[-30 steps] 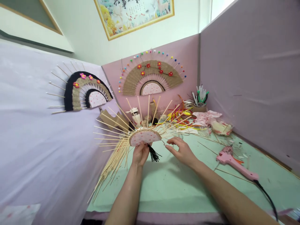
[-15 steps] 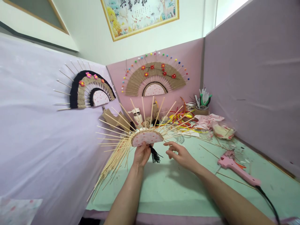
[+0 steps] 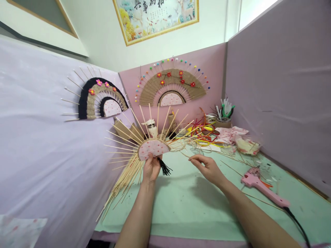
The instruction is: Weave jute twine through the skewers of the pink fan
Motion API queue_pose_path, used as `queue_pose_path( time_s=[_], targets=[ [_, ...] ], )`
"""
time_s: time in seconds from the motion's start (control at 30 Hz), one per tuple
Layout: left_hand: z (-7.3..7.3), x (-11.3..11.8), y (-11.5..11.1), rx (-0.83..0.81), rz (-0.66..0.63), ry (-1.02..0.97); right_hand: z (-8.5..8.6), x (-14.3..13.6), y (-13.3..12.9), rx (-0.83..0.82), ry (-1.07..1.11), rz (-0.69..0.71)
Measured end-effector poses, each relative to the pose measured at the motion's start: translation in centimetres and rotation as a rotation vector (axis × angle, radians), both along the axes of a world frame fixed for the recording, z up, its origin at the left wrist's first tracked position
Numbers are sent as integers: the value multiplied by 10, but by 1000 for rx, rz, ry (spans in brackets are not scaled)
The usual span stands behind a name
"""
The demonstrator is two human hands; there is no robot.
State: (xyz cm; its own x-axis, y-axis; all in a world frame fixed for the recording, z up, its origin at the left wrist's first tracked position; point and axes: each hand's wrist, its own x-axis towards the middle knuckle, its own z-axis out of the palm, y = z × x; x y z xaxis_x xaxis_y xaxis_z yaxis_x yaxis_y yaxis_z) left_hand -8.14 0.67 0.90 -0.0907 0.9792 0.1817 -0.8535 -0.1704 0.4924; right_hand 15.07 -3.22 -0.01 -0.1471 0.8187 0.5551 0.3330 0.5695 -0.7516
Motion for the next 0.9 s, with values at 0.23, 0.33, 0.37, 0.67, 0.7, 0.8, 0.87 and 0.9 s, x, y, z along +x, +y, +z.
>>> queue_pose_path(
  time_s=[0.23,0.33,0.37,0.67,0.7,0.8,0.87,0.9],
  targets=[
    [2,-6,0,-8,43,-8,5,28,9,124,279,-255],
    [1,-4,-1,-13,50,52,8,33,10,132,401,-309],
    [1,-4,-1,-12,51,76,8,34,10,138,431,-319],
    [-1,1,-3,-41,86,241,5,45,15,216,620,-281],
    [-1,1,-4,-47,87,255,4,45,16,217,632,-266],
    [0,3,-5,-73,86,292,3,46,18,206,644,-245],
    [0,2,-6,-83,80,302,3,46,18,195,653,-239],
    [-1,2,-5,-86,74,305,2,46,19,191,661,-232]
  ],
)
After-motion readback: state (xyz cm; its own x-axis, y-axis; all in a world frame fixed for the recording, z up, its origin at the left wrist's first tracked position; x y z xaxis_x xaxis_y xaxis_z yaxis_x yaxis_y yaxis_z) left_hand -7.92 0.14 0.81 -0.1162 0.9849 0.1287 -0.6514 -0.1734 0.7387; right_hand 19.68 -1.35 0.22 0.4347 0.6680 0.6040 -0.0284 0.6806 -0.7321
